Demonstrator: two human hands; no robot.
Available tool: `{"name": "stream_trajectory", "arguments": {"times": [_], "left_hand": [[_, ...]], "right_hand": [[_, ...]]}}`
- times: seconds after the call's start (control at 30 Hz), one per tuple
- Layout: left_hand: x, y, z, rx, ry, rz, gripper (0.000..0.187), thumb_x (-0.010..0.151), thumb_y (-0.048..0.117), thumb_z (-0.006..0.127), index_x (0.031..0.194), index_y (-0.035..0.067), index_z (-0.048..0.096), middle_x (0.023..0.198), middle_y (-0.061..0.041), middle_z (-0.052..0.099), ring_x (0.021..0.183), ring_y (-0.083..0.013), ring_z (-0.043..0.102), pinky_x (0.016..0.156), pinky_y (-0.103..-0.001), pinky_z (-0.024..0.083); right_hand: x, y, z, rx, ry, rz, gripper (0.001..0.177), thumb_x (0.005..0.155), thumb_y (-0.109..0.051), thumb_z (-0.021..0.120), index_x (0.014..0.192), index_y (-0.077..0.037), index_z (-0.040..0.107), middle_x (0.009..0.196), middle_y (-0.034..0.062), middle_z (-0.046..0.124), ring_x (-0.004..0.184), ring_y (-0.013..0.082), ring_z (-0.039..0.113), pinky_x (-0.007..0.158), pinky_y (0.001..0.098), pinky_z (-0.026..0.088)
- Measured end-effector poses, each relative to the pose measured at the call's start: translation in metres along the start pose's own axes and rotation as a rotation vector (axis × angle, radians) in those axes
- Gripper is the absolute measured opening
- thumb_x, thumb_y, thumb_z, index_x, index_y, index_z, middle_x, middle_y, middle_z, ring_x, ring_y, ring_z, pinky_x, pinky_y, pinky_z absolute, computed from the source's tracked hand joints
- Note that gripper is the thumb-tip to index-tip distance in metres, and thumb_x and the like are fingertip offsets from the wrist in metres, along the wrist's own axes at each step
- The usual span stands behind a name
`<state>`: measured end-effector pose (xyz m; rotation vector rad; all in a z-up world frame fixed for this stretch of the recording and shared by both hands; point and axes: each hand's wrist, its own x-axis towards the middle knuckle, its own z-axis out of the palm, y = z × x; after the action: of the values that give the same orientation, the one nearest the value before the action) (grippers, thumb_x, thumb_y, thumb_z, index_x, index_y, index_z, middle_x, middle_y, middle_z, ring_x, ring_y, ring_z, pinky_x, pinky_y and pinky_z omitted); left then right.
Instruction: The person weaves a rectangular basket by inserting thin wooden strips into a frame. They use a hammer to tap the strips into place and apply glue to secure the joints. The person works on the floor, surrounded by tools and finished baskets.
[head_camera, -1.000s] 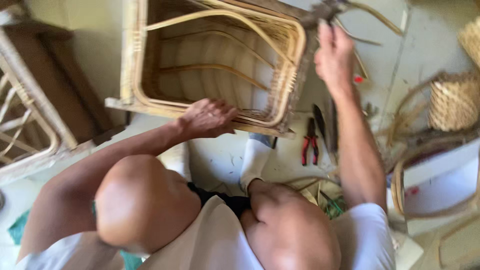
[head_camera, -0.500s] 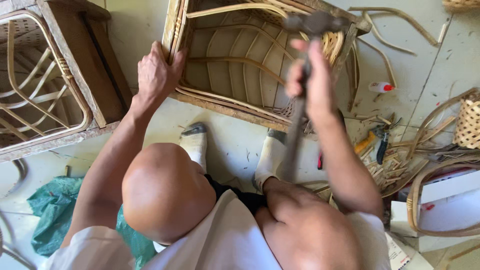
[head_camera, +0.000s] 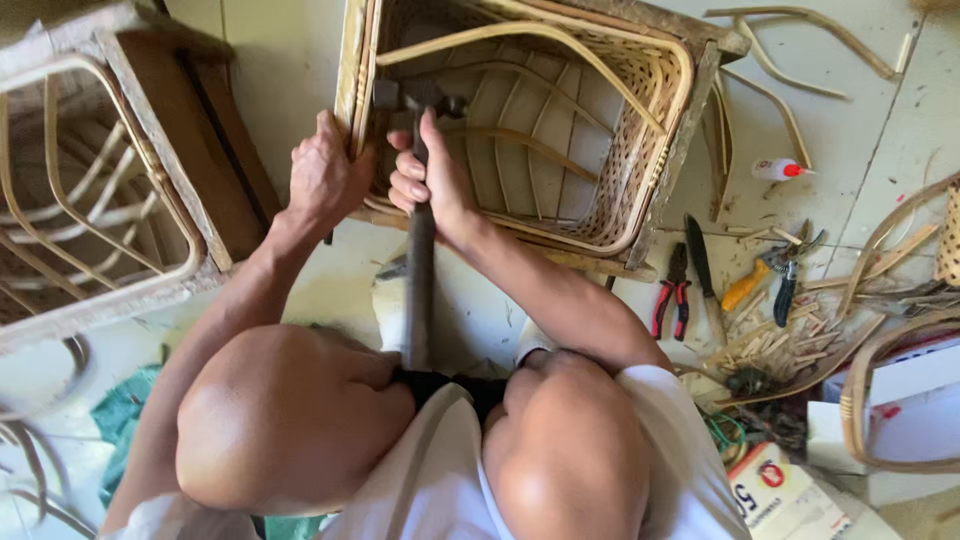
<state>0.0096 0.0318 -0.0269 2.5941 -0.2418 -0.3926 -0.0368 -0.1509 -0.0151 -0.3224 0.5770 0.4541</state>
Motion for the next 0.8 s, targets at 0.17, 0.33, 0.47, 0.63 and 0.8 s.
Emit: {"name": "stream_trajectory", "arguments": {"times": [0.17, 0.33, 0.47, 0.63, 0.8], "left_hand": [[-0.002, -0.006, 0.001, 0.001, 0.006, 0.024, 0.044, 0.095, 0.028, 0.072, 0.109, -0.005, 0.046, 0.082, -0.029, 0.069, 0.076, -0.0485, 0.068, 0.076, -0.057, 0.054], [0.001, -0.004, 0.000, -0.006, -0.025, -0.015, 0.043, 0.096, 0.029, 0.071, 0.107, -0.004, 0.046, 0.082, -0.030, 0.068, 0.077, -0.0490, 0.068, 0.076, -0.057, 0.055], [0.004, -0.004, 0.002, 0.006, 0.030, 0.021, 0.044, 0.095, 0.029, 0.072, 0.107, -0.005, 0.047, 0.080, -0.028, 0.069, 0.075, -0.0491, 0.068, 0.076, -0.058, 0.054], [0.005, -0.001, -0.001, -0.016, 0.024, 0.010, 0.044, 0.096, 0.030, 0.072, 0.106, -0.005, 0.047, 0.081, -0.029, 0.068, 0.076, -0.0489, 0.068, 0.078, -0.057, 0.054], [0.007, 0.001, -0.006, -0.048, 0.011, 0.007, 0.049, 0.097, 0.033, 0.073, 0.113, -0.003, 0.043, 0.084, -0.029, 0.069, 0.078, -0.0513, 0.066, 0.075, -0.060, 0.051]], "right_hand": [[0.010, 0.005, -0.003, -0.047, -0.001, -0.061, 0.056, 0.101, -0.060, 0.053, 0.108, -0.004, 0.060, 0.055, -0.0089, 0.035, 0.039, 0.0057, 0.031, 0.040, 0.0270, 0.027], [0.001, -0.017, -0.005, -0.006, -0.026, -0.078, 0.054, 0.102, -0.060, 0.052, 0.105, -0.007, 0.058, 0.055, -0.0102, 0.033, 0.040, 0.0048, 0.030, 0.040, 0.0260, 0.025], [-0.002, -0.017, -0.003, 0.055, 0.010, -0.196, 0.052, 0.100, -0.063, 0.053, 0.101, -0.011, 0.056, 0.054, -0.0092, 0.033, 0.038, 0.0058, 0.029, 0.039, 0.0260, 0.025], [0.002, -0.006, 0.013, 0.021, -0.047, 0.044, 0.053, 0.102, -0.062, 0.051, 0.103, -0.010, 0.059, 0.054, -0.0102, 0.033, 0.040, 0.0045, 0.031, 0.040, 0.0255, 0.026], [-0.031, -0.039, 0.022, -0.748, -0.034, -0.245, 0.057, 0.104, -0.059, 0.044, 0.104, -0.005, 0.062, 0.050, -0.0052, 0.043, 0.036, 0.0051, 0.040, 0.033, 0.0264, 0.032]]}}
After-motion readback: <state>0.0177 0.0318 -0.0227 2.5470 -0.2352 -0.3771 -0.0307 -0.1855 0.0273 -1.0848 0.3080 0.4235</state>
